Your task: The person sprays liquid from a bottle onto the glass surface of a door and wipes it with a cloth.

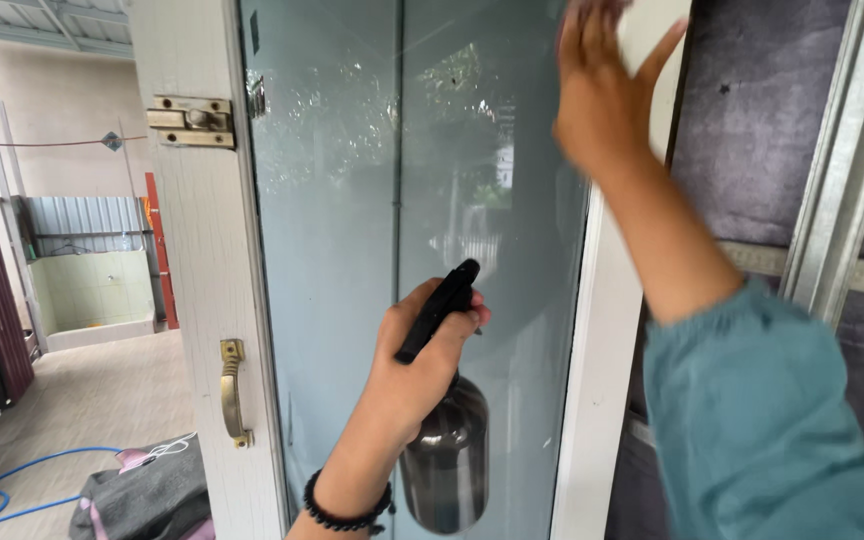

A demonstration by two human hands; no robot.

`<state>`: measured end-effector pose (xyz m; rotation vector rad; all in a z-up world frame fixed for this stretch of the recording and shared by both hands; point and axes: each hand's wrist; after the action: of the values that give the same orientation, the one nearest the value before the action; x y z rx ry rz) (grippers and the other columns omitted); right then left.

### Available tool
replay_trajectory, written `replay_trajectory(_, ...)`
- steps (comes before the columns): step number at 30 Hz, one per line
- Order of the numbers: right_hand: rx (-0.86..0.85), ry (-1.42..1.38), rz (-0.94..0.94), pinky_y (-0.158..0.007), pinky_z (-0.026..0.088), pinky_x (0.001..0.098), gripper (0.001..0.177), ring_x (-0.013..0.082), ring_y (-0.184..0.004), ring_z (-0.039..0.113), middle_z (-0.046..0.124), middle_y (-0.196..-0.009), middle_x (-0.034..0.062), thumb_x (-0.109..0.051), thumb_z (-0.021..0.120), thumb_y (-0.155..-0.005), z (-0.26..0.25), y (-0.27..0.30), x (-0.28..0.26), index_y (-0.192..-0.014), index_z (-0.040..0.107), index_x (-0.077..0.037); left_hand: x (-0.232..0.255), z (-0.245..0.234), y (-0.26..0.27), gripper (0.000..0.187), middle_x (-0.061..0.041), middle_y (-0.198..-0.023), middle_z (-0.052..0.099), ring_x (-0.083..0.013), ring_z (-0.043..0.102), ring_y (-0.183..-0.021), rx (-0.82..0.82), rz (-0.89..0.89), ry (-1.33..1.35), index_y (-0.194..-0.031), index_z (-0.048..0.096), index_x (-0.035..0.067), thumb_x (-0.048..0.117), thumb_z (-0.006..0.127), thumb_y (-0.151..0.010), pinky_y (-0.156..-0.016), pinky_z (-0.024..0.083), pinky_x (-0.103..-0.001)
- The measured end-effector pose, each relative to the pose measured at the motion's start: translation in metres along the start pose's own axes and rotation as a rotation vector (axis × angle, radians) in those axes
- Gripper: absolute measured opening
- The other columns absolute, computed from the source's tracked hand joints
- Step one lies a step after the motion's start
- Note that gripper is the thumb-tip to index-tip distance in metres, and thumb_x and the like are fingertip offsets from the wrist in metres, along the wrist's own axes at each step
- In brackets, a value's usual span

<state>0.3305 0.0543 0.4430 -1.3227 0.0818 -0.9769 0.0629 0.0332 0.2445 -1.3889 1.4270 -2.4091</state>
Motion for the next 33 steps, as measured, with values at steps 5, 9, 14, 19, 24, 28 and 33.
replay_trajectory(5, -0.554, -0.356, 0.252, -0.122, 0.016, 0.0756, 0.051, 0.0352, -0.141, 0.056, 0.066, -0.129, 0.0196, 0.004, 0.065, -0.091, 0.011, -0.047, 0.023, -0.142, 0.056, 0.002, -0.004, 0.013, 0.005, 0.023, -0.009, -0.092, 0.070, -0.0160, 0.066, -0.094, 0.007, -0.032, 0.031, -0.099, 0.067, -0.006, 0.009, 0.058, -0.085, -0.091, 0.051, -0.030)
replay_trajectory(9, -0.088, -0.172, 0.014, -0.109, 0.007, 0.0791, 0.070, 0.0362, -0.145, 0.051, 0.056, -0.145, 0.0264, 0.012, 0.062, -0.077, 0.008, -0.003, -0.005, -0.146, 0.051, 0.009, -0.007, 0.014, 0.012, 0.023, -0.010, -0.091, 0.070, -0.0166, 0.065, -0.094, -0.013, -0.070, -0.010, -0.099, 0.068, -0.007, 0.009, 0.057, -0.086, -0.091, 0.050, -0.030)
replay_trajectory(14, -0.225, -0.309, 0.111, -0.106, 0.005, 0.0841, 0.069, 0.0352, -0.148, 0.042, 0.044, -0.156, 0.0246, 0.010, 0.064, -0.083, -0.036, 0.056, -0.033, -0.151, 0.052, 0.007, -0.012, 0.015, 0.019, 0.024, -0.010, -0.094, 0.070, -0.0174, 0.069, -0.095, -0.015, -0.082, -0.002, -0.099, 0.067, -0.007, 0.008, 0.056, -0.084, -0.092, 0.053, -0.031)
replay_trajectory(19, -0.153, -0.191, 0.137, -0.109, 0.011, 0.0801, 0.064, 0.0375, -0.142, 0.041, 0.050, -0.141, 0.0173, 0.016, 0.059, -0.083, -0.018, 0.008, -0.008, -0.146, 0.058, 0.001, -0.010, 0.025, 0.017, 0.025, -0.010, -0.094, 0.071, -0.0170, 0.069, -0.096, -0.026, -0.027, -0.026, -0.099, 0.067, -0.008, 0.008, 0.054, -0.084, -0.093, 0.054, -0.031)
replay_trajectory(24, -0.157, -0.202, 0.151, -0.101, 0.033, 0.0648, 0.051, 0.0360, -0.128, 0.047, 0.052, -0.137, 0.0179, 0.015, 0.061, -0.084, -0.015, 0.009, -0.009, -0.135, 0.063, 0.005, -0.008, 0.029, 0.019, 0.024, -0.011, -0.091, 0.071, -0.0171, 0.067, -0.094, -0.018, -0.064, -0.014, -0.098, 0.068, -0.007, 0.008, 0.056, -0.085, -0.092, 0.052, -0.030)
replay_trajectory(28, -0.197, -0.254, 0.129, -0.092, 0.038, 0.0511, 0.053, 0.0332, -0.122, 0.049, 0.054, -0.131, 0.0179, 0.013, 0.063, -0.082, -0.028, 0.023, -0.004, -0.134, 0.064, 0.004, -0.007, 0.029, 0.022, 0.022, -0.010, -0.091, 0.070, -0.0167, 0.067, -0.094, -0.036, -0.041, -0.006, -0.097, 0.067, -0.008, 0.008, 0.056, -0.085, -0.091, 0.052, -0.031)
replay_trajectory(33, -0.120, -0.189, 0.065, -0.092, 0.037, 0.0491, 0.048, 0.0298, -0.119, 0.051, 0.056, -0.123, 0.0125, 0.009, 0.066, -0.087, -0.024, 0.011, 0.009, -0.134, 0.063, -0.002, -0.001, 0.037, 0.013, 0.023, -0.009, -0.091, 0.070, -0.0160, 0.067, -0.094, 0.000, 0.037, -0.015, -0.099, 0.068, -0.005, 0.009, 0.057, -0.085, -0.092, 0.052, -0.030)
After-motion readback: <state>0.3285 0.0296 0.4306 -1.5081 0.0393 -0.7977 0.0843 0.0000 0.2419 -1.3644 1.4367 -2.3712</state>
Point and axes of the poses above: each hand's wrist, its own y-axis away from the middle knuckle, its own z-axis out of the palm, x = y × z
